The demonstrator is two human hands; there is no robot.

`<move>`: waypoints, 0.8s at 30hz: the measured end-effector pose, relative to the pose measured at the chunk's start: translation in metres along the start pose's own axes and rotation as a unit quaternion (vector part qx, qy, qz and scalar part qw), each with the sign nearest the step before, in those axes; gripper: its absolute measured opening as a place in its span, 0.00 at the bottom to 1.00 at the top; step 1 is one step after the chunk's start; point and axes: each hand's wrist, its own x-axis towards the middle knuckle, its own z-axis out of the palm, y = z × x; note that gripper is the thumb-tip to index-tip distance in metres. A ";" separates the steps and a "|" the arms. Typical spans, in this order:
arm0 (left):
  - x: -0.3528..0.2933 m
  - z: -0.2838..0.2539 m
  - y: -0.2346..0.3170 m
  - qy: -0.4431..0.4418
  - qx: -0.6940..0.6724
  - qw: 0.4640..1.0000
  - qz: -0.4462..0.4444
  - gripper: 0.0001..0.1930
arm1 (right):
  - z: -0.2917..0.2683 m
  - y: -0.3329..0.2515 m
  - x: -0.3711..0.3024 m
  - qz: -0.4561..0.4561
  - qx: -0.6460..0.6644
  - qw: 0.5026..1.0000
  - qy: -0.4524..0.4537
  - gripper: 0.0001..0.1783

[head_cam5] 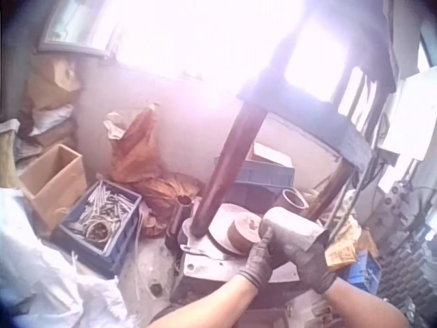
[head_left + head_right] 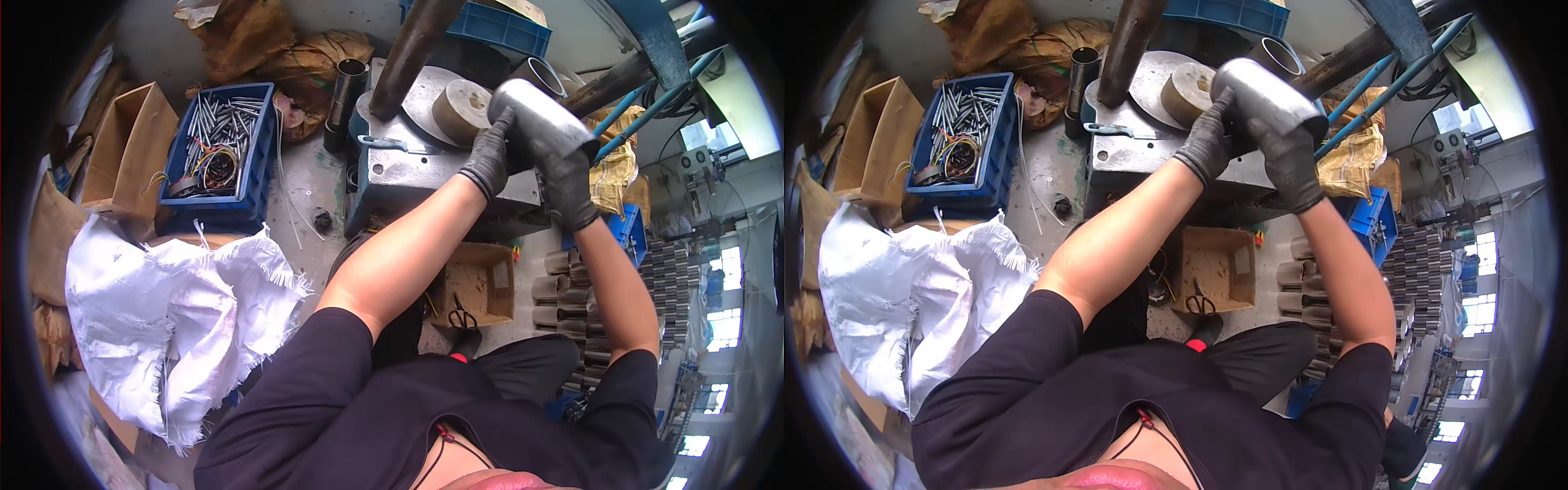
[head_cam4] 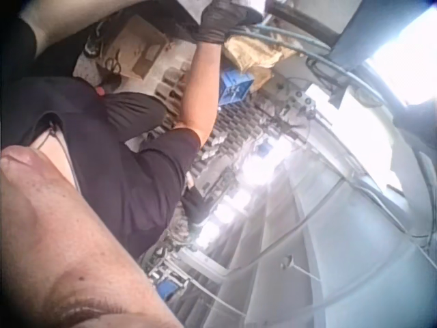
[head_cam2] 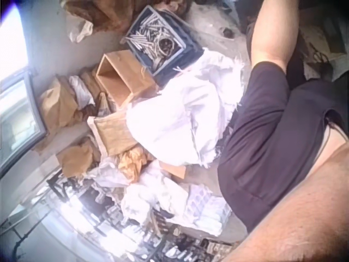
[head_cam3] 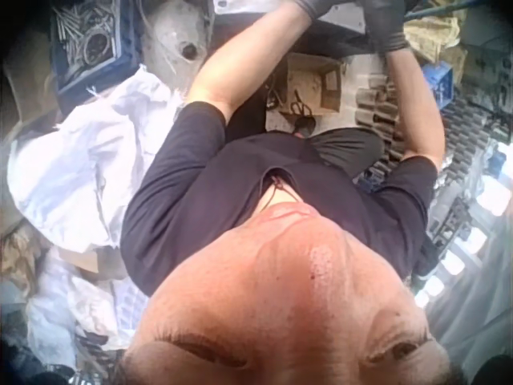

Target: The recorder uses a press machine and hand tools to assemble and crimp wire-harness components into metal housings.

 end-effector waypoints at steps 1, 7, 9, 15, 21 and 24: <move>0.003 0.001 -0.001 -0.033 -0.039 0.999 -0.001 0.37 | -0.009 0.012 0.016 -0.001 -0.009 0.999 -0.038 0.19; 0.011 0.018 -0.003 -0.044 -0.226 0.973 -0.017 0.32 | -0.024 0.046 0.116 -0.087 -0.300 0.925 -0.215 0.19; 0.025 0.009 0.000 -0.127 -0.237 0.963 0.006 0.32 | -0.020 0.047 0.144 -0.179 -0.389 0.870 -0.246 0.20; 0.036 -0.016 0.008 -0.047 -0.093 0.995 -0.008 0.23 | 0.007 0.038 0.204 -0.001 -0.275 0.906 -0.322 0.16; 0.032 -0.013 0.005 0.141 0.196 0.970 0.008 0.19 | 0.005 0.052 0.223 0.061 -0.124 0.951 -0.278 0.15; 0.022 0.000 0.001 0.104 0.317 0.931 0.147 0.15 | -0.001 0.025 0.198 -0.344 -0.558 0.735 -0.172 0.23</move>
